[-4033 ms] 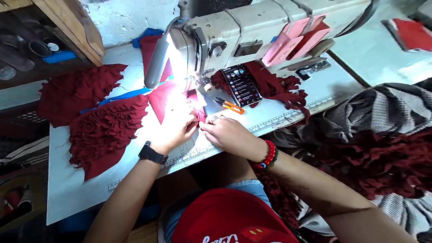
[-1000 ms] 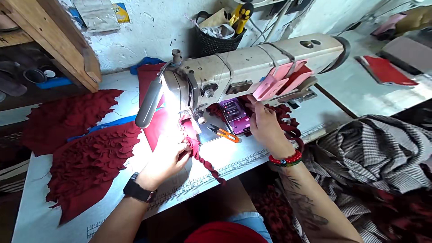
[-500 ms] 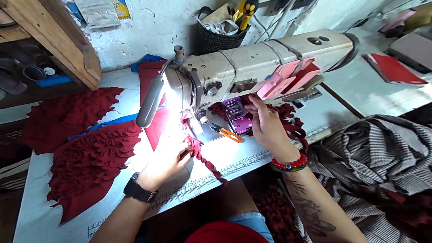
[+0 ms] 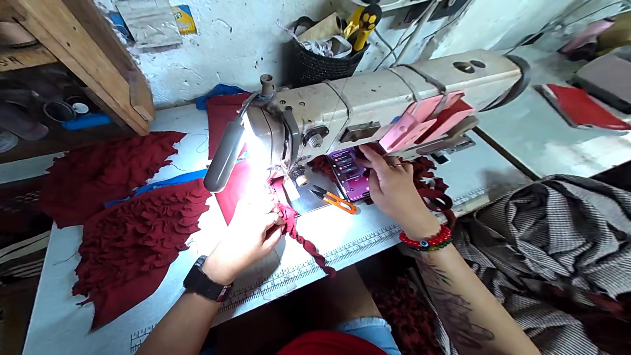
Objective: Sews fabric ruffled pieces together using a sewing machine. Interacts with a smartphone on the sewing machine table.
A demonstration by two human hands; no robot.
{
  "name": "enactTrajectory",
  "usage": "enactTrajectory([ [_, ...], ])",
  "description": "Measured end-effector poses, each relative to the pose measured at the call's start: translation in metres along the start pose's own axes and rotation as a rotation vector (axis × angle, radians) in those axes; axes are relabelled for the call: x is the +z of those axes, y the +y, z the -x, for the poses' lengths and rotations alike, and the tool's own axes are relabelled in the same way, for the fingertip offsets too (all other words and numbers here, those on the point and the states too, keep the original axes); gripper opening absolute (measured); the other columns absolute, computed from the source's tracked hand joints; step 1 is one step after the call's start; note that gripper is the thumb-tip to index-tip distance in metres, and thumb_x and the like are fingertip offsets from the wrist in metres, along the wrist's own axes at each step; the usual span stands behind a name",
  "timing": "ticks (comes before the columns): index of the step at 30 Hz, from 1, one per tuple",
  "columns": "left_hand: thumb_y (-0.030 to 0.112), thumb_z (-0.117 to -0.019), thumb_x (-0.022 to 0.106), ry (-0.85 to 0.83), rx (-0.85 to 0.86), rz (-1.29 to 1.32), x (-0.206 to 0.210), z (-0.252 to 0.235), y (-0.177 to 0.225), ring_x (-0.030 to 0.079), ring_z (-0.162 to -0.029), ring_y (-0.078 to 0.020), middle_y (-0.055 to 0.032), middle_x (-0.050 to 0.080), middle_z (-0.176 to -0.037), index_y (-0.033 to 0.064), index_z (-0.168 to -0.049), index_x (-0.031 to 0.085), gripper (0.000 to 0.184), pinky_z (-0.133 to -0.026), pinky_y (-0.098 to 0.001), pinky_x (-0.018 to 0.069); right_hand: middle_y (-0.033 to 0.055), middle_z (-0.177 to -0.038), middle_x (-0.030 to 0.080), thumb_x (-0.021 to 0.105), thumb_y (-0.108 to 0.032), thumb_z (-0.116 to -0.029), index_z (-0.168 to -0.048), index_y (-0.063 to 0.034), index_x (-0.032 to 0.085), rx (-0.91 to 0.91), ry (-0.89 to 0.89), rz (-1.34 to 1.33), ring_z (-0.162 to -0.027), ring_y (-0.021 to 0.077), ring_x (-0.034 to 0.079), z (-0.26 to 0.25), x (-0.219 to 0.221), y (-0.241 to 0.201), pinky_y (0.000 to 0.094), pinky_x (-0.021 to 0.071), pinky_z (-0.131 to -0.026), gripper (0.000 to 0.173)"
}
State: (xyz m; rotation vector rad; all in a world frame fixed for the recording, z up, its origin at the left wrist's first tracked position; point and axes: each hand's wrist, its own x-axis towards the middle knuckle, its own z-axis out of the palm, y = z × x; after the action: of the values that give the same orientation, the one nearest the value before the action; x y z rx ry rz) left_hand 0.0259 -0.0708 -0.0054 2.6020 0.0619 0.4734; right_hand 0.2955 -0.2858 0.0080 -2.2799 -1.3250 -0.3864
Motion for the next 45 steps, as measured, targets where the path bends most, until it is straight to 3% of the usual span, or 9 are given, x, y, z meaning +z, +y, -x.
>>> enactTrajectory([
  [3, 0.027, -0.1005, 0.056, 0.000, 0.000, 0.002, 0.000, 0.000, 0.000, 0.065, -0.110, -0.0142, 0.0010, 0.073, -0.108, 0.0165, -0.098, 0.078, 0.025, -0.101, -0.0458, 0.0443, 0.0101, -0.133, 0.069, 0.042, -0.004, -0.0984, -0.154, -0.0152, 0.047, -0.006, -0.005, 0.028, -0.121, 0.0440, 0.061, 0.001, 0.001, 0.001, 0.0723, 0.0406, -0.092, 0.057],
  [6, 0.027, -0.1003, 0.056, 0.002, 0.005, 0.004, 0.000, 0.001, -0.001, 0.065, -0.109, -0.0147, 0.0004, 0.073, -0.108, 0.0165, -0.098, 0.078, 0.025, -0.100, -0.0449, 0.0444, 0.0016, -0.131, 0.071, 0.039, -0.007, -0.0992, -0.153, -0.0193, 0.050, -0.001, 0.014, -0.056, -0.126, 0.0358, 0.061, 0.003, 0.004, 0.000, 0.0698, 0.0394, -0.096, 0.056],
  [13, 0.028, -0.1005, 0.055, 0.006, 0.017, 0.000, 0.000, 0.000, -0.001, 0.065, -0.108, -0.0153, -0.0001, 0.073, -0.107, 0.0161, -0.097, 0.078, 0.025, -0.099, -0.0450, 0.0452, 0.0104, -0.137, 0.066, 0.041, -0.005, -0.0995, -0.150, -0.0107, 0.052, 0.075, 0.016, 0.021, -0.125, 0.0433, 0.058, 0.005, 0.001, 0.005, 0.0706, 0.0399, -0.096, 0.052],
  [17, 0.028, -0.1000, 0.056, 0.010, 0.021, -0.015, -0.001, -0.001, 0.000, 0.065, -0.107, -0.0144, 0.0009, 0.073, -0.106, 0.0164, -0.097, 0.078, 0.025, -0.100, -0.0449, 0.0448, 0.0193, -0.123, 0.070, 0.044, -0.003, -0.0972, -0.150, -0.0173, 0.055, 0.002, -0.014, 0.051, -0.114, 0.0487, 0.061, 0.007, -0.002, -0.001, 0.0718, 0.0410, -0.090, 0.056],
  [20, 0.028, -0.1003, 0.056, 0.010, 0.020, -0.007, -0.002, 0.000, 0.001, 0.065, -0.107, -0.0143, 0.0007, 0.073, -0.105, 0.0161, -0.097, 0.078, 0.025, -0.099, -0.0449, 0.0447, 0.0027, -0.131, 0.071, 0.038, -0.006, -0.0995, -0.148, -0.0207, 0.056, -0.008, -0.035, -0.078, -0.124, 0.0338, 0.062, 0.007, -0.006, -0.003, 0.0694, 0.0398, -0.099, 0.054],
  [25, 0.027, -0.0995, 0.057, 0.026, 0.025, -0.005, 0.000, 0.000, -0.001, 0.065, -0.108, -0.0156, -0.0004, 0.073, -0.107, 0.0155, -0.096, 0.078, 0.024, -0.100, -0.0455, 0.0448, 0.0200, -0.133, 0.066, 0.047, -0.001, -0.0970, -0.154, -0.0150, 0.049, 0.047, -0.026, 0.071, -0.120, 0.0517, 0.058, 0.007, -0.003, -0.004, 0.0742, 0.0393, -0.094, 0.058],
  [29, 0.027, -0.1001, 0.056, 0.017, 0.015, 0.002, 0.001, 0.000, -0.001, 0.065, -0.108, -0.0143, 0.0004, 0.073, -0.108, 0.0157, -0.098, 0.078, 0.025, -0.100, -0.0459, 0.0444, 0.0125, -0.123, 0.070, 0.046, -0.005, -0.0954, -0.150, -0.0223, 0.055, -0.015, -0.039, -0.033, -0.116, 0.0388, 0.061, 0.012, -0.002, -0.009, 0.0678, 0.0402, -0.094, 0.059],
  [38, 0.027, -0.1000, 0.055, 0.007, -0.001, 0.006, 0.000, 0.001, 0.000, 0.065, -0.108, -0.0147, 0.0006, 0.073, -0.106, 0.0157, -0.097, 0.078, 0.026, -0.099, -0.0469, 0.0446, 0.0085, -0.137, 0.066, 0.043, -0.003, -0.0968, -0.146, -0.0126, 0.057, 0.031, 0.049, -0.055, -0.127, 0.0398, 0.056, 0.004, -0.002, -0.004, 0.0669, 0.0392, -0.098, 0.052],
  [45, 0.030, -0.1008, 0.055, 0.006, 0.015, -0.018, 0.000, 0.000, -0.001, 0.065, -0.107, -0.0145, 0.0003, 0.072, -0.106, 0.0166, -0.097, 0.078, 0.027, -0.097, -0.0454, 0.0443, 0.0184, -0.120, 0.071, 0.047, -0.001, -0.0975, -0.144, -0.0087, 0.057, -0.040, -0.022, 0.066, -0.109, 0.0449, 0.065, -0.018, 0.003, -0.005, 0.0698, 0.0428, -0.092, 0.048],
])
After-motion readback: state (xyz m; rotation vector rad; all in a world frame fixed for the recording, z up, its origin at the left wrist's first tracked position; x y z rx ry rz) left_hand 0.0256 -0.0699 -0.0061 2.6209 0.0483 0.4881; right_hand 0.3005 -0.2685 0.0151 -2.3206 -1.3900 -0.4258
